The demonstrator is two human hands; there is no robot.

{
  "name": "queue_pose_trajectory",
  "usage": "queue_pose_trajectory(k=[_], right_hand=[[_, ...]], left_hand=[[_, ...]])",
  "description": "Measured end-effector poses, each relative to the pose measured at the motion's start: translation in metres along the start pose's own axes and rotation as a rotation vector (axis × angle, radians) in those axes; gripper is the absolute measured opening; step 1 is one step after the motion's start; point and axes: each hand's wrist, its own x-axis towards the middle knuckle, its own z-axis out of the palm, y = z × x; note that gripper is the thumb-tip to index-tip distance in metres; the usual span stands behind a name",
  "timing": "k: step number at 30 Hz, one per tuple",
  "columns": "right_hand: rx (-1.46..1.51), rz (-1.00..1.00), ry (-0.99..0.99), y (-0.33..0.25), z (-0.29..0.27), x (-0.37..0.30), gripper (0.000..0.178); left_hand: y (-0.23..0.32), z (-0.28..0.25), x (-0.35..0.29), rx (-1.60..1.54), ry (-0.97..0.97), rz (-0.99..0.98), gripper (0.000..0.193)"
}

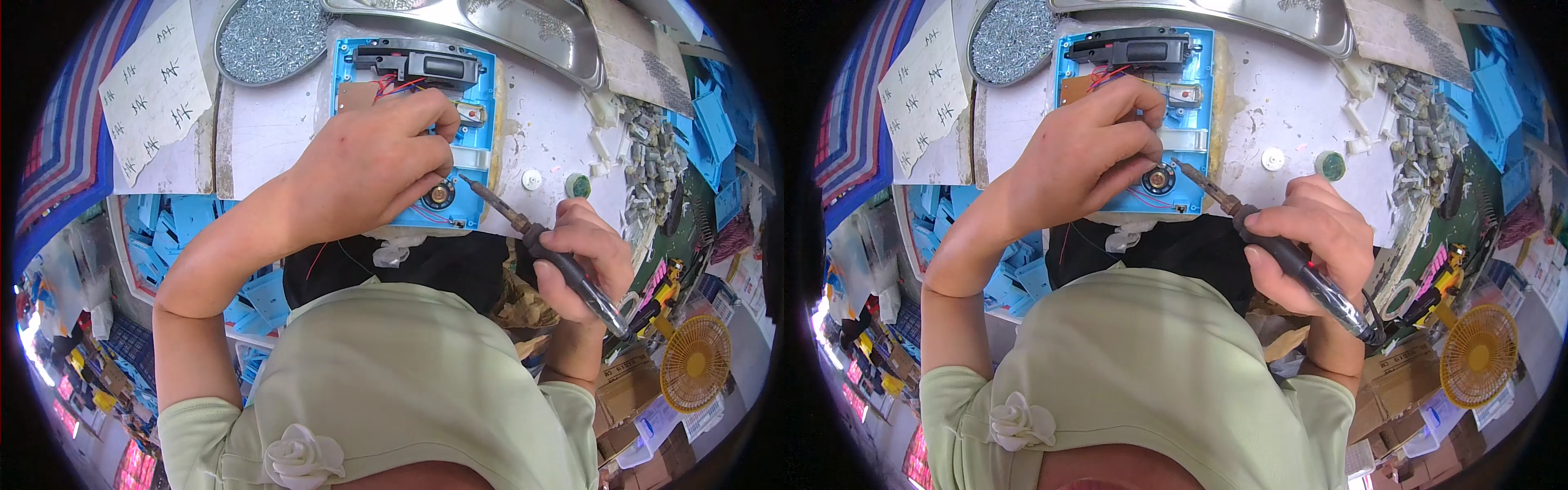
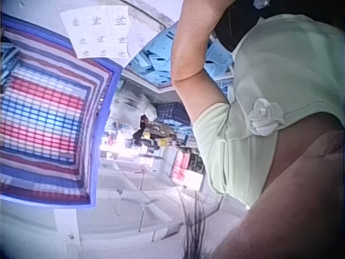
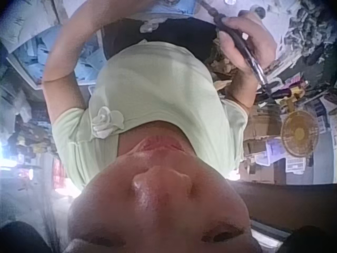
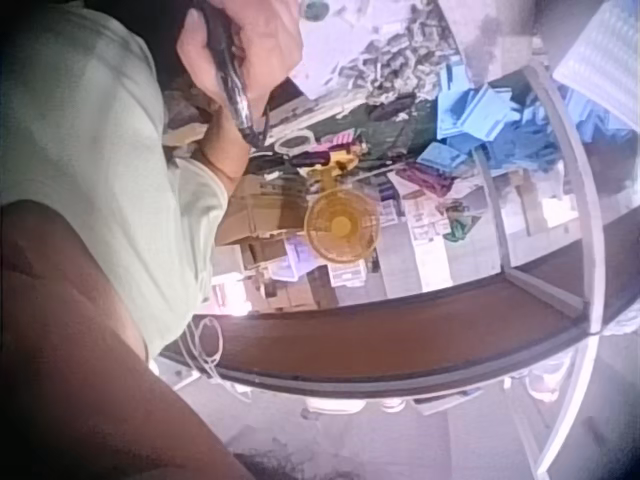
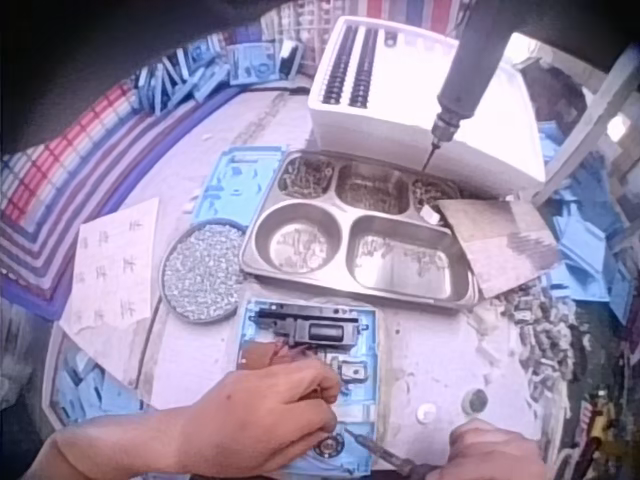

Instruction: Soldering and assembling internal components of a blue plastic electronic device casing.

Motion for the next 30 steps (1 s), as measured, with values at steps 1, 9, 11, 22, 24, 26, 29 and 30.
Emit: queue_pose_trajectory(k=[1, 9, 11, 22, 24, 26, 29, 30], right_hand=[[-0.01, 0.009, -0.005, -0.002, 0.002, 0.002, 0.029], [-0.036, 0.044, -0.046, -0.003, 0.007, 0.003, 0.031], [-0.038, 0.053, -0.044, -0.003, 0.008, 0.003, 0.032], [-0.136, 0.147, -0.066, -0.015, 0.009, 0.013, 0.031], [-0.166, 0.219, -0.034, -0.023, 0.012, 0.016, 0.031], [-0.189, 0.252, -0.012, -0.03, 0.014, 0.018, 0.03], [-0.186, 0.273, 0.009, -0.037, 0.013, 0.018, 0.028], [-0.166, 0.299, 0.016, -0.041, 0.009, 0.014, 0.028]], left_hand=[[0.0, 0.002, -0.001, 0.011, 0.015, 0.007, 0.017], [-0.001, 0.005, -0.001, 0.027, 0.014, -0.006, 0.017], [-0.001, 0.006, 0.0, 0.027, 0.015, -0.003, 0.017], [0.0, 0.007, 0.0, 0.049, 0.012, 0.009, 0.019], [0.0, 0.007, 0.0, 0.058, 0.012, 0.009, 0.019], [0.0, 0.007, 0.0, 0.062, 0.012, 0.01, 0.019], [0.0, 0.007, 0.0, 0.06, 0.01, 0.011, 0.019], [0.0, 0.007, 0.0, 0.061, 0.008, 0.01, 0.019]])
